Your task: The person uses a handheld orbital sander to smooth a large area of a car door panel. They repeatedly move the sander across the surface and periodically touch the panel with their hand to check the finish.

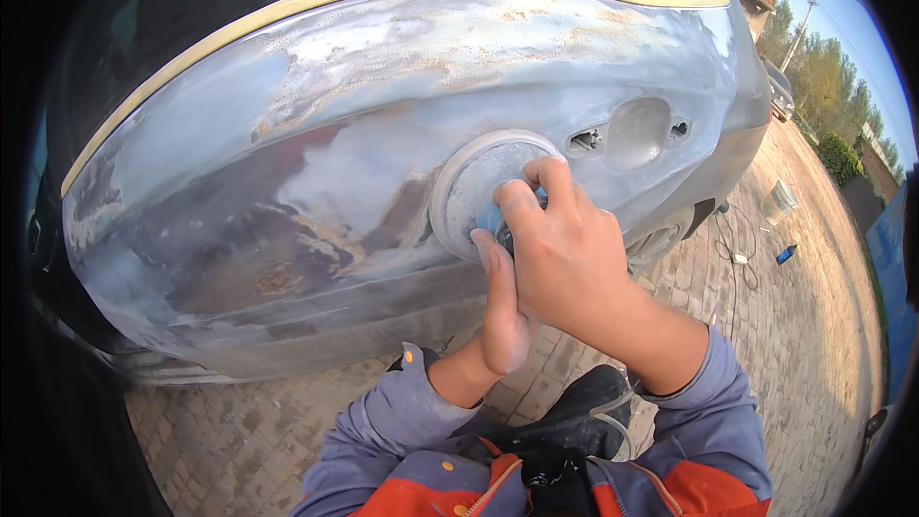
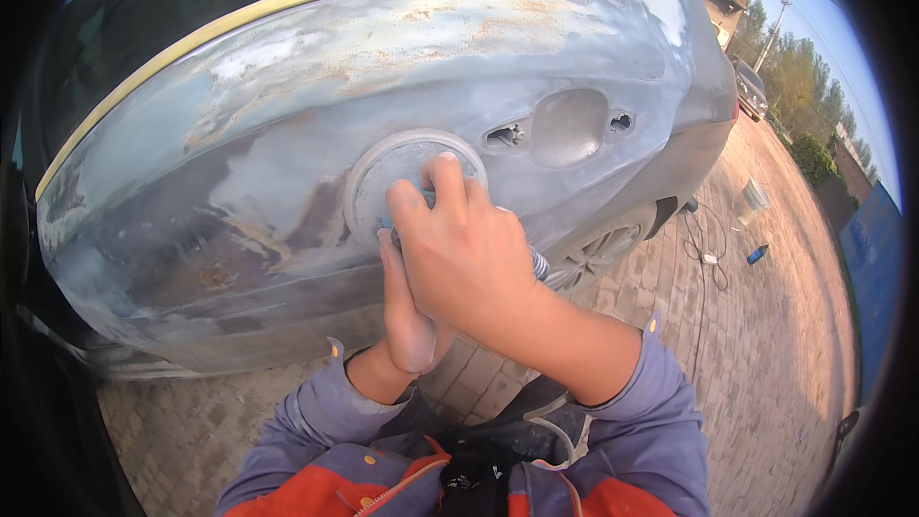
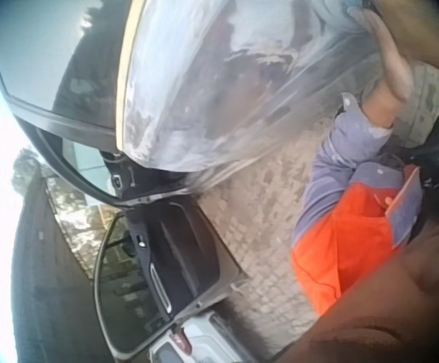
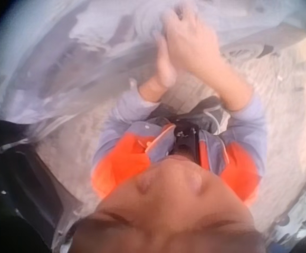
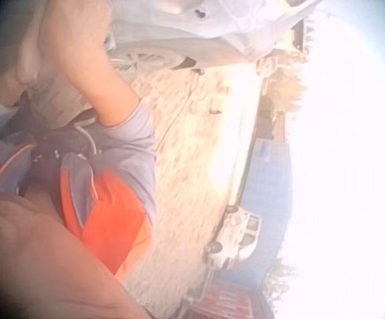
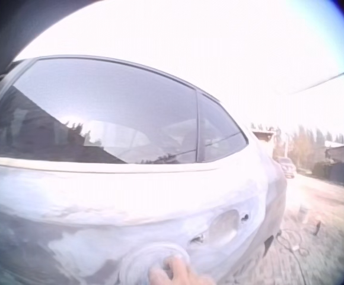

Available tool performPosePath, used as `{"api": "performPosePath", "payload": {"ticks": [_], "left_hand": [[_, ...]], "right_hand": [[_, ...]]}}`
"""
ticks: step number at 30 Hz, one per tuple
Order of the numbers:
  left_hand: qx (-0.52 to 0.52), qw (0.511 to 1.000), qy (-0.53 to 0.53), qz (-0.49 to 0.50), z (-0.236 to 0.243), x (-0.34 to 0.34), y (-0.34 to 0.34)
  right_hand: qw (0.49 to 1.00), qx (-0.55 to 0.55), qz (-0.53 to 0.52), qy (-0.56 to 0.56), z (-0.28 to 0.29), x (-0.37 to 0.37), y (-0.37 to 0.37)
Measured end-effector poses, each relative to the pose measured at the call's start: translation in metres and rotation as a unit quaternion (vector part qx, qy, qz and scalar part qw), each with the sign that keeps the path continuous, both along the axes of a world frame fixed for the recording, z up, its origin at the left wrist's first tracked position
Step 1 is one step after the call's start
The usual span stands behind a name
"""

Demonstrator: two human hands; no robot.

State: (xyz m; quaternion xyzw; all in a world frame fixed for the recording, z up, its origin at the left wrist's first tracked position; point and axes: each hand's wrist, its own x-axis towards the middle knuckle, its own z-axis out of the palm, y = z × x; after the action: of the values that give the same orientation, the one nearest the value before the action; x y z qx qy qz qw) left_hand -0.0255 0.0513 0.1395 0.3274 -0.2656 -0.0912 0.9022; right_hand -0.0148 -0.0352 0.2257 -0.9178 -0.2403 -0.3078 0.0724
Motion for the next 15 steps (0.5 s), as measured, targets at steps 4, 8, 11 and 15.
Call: {"api": "performPosePath", "payload": {"ticks": [4,8,11,15], "left_hand": [[-0.037,0.996,-0.048,-0.060,0.002,0.011,0.008],[-0.011,0.999,-0.052,0.008,0.002,0.003,0.009],[-0.020,0.997,-0.072,-0.023,0.003,0.011,0.015],[-0.030,0.995,-0.086,-0.027,0.004,0.025,0.025]], "right_hand": [[0.993,0.011,0.032,-0.116,0.009,0.009,0.001],[0.997,-0.009,0.036,-0.065,0.007,0.003,0.008],[0.996,-0.014,0.038,-0.076,0.010,0.004,0.012],[0.994,-0.012,0.051,-0.100,0.018,0.016,0.018]]}}
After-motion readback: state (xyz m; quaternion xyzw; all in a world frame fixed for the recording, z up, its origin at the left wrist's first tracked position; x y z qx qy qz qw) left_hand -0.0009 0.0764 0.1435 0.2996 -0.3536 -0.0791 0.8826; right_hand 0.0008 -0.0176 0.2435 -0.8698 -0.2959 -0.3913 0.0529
